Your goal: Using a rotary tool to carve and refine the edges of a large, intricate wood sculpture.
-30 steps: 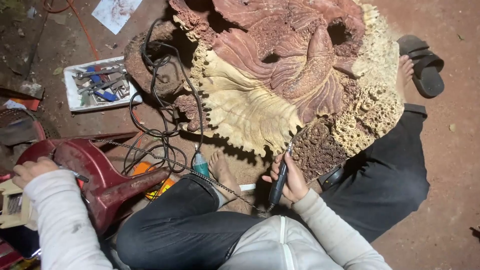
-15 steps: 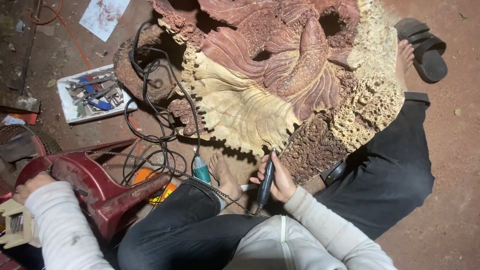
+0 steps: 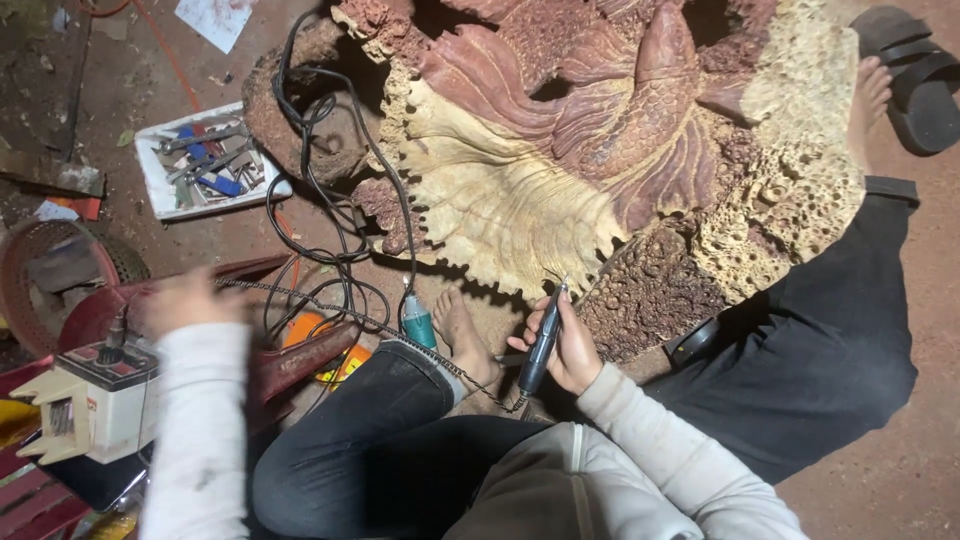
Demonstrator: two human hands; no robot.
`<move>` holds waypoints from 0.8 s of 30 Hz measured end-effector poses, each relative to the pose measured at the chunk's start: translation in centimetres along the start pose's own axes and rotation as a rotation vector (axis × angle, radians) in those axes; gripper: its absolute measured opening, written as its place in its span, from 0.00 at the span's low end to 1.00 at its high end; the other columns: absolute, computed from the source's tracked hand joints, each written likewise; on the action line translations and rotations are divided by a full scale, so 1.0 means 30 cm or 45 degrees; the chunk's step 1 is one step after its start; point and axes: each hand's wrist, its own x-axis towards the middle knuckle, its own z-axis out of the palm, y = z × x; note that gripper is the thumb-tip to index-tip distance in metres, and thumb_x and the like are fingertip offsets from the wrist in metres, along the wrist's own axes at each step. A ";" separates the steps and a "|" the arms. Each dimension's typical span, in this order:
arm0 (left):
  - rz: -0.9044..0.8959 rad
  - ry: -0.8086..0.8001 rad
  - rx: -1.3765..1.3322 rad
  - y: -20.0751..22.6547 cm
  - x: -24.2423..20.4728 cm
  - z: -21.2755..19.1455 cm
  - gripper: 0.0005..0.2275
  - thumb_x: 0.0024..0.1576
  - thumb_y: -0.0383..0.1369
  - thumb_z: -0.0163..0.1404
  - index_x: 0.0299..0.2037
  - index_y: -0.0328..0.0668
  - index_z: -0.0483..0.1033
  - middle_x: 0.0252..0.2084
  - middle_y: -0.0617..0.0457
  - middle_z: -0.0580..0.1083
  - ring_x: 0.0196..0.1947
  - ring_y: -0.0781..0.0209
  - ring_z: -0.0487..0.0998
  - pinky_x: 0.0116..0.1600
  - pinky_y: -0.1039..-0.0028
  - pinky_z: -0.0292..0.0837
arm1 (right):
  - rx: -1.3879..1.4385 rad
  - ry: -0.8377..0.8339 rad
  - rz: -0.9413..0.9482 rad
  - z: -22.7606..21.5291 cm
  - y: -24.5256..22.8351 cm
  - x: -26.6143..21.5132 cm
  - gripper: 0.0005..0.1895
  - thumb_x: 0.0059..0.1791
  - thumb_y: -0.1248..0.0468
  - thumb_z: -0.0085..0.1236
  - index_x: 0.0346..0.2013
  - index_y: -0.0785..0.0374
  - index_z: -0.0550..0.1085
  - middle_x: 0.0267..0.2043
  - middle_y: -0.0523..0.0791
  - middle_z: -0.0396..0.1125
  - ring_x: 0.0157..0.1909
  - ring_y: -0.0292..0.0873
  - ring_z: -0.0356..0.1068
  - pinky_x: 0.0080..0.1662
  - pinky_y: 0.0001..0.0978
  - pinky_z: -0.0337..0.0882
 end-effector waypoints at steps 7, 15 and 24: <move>0.563 -0.378 -1.267 0.725 -0.385 0.132 0.23 0.52 0.46 0.60 0.58 0.57 0.77 0.48 0.51 0.80 0.51 0.52 0.81 0.58 0.67 0.77 | -0.144 0.063 -0.037 0.071 0.018 0.065 0.20 0.61 0.47 0.29 0.47 0.60 0.63 0.33 0.50 0.67 0.36 0.47 0.75 0.50 0.53 0.80; 0.806 -0.532 -1.479 0.963 -0.552 0.421 0.28 0.62 0.37 0.49 0.72 0.39 0.57 0.55 0.31 0.70 0.56 0.35 0.74 0.62 0.52 0.67 | -0.781 0.200 -0.158 0.011 -0.005 0.132 0.21 0.58 0.48 0.44 0.43 0.63 0.75 0.39 0.46 0.70 0.38 0.38 0.72 0.39 0.30 0.79; 0.909 -1.043 -1.338 1.047 -0.326 0.008 0.27 0.66 0.47 0.41 0.76 0.74 0.48 0.40 0.41 0.80 0.33 0.53 0.85 0.48 0.67 0.79 | -0.538 0.242 -0.279 -0.030 -0.094 0.326 0.26 0.59 0.48 0.44 0.45 0.72 0.72 0.27 0.51 0.66 0.19 0.41 0.72 0.22 0.27 0.77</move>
